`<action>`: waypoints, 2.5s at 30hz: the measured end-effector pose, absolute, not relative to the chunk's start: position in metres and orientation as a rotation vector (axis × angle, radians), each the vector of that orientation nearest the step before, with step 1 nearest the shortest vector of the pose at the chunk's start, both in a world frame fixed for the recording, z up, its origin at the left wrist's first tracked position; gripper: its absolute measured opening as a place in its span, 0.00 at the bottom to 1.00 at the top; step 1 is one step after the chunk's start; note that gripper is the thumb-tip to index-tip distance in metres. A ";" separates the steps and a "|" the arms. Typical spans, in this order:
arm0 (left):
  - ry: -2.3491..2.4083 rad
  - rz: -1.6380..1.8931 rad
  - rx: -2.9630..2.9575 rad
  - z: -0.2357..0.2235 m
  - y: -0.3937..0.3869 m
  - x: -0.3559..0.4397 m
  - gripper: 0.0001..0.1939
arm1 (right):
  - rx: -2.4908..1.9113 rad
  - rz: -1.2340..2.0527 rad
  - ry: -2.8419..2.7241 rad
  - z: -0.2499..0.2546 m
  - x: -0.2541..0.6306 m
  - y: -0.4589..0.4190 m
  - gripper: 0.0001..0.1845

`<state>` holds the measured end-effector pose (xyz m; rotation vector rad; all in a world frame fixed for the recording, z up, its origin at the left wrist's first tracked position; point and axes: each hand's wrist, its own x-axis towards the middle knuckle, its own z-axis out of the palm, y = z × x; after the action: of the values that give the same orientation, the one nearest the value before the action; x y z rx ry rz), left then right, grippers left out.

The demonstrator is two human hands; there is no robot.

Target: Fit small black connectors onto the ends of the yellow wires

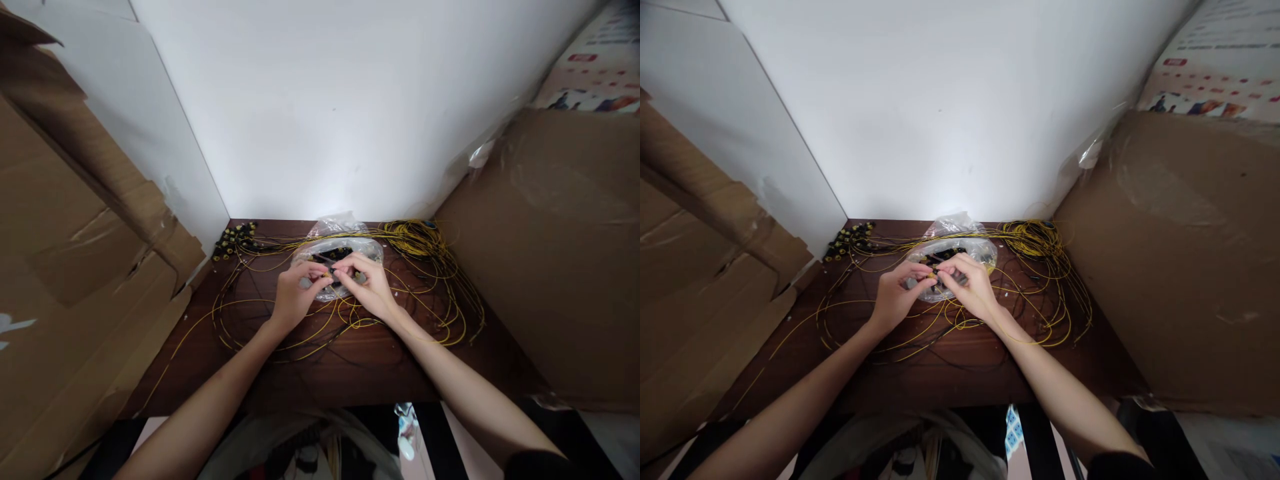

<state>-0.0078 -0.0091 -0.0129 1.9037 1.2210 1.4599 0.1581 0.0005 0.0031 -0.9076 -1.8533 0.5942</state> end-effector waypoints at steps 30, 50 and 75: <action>1.078 1.422 2.065 -0.009 -0.012 -0.007 0.11 | -0.912 0.793 -1.886 0.002 0.158 0.000 0.11; 1.165 1.434 2.146 -0.005 -0.011 -0.016 0.04 | -0.868 0.749 -2.007 0.003 0.155 -0.006 0.08; 1.486 1.346 2.524 0.020 0.032 -0.080 0.10 | -1.088 0.989 -2.060 0.080 0.228 0.013 0.15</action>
<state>-0.0797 0.0317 0.0202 2.5235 1.4860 1.3456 0.2285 0.0125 0.0802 -1.0882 -2.0599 0.9888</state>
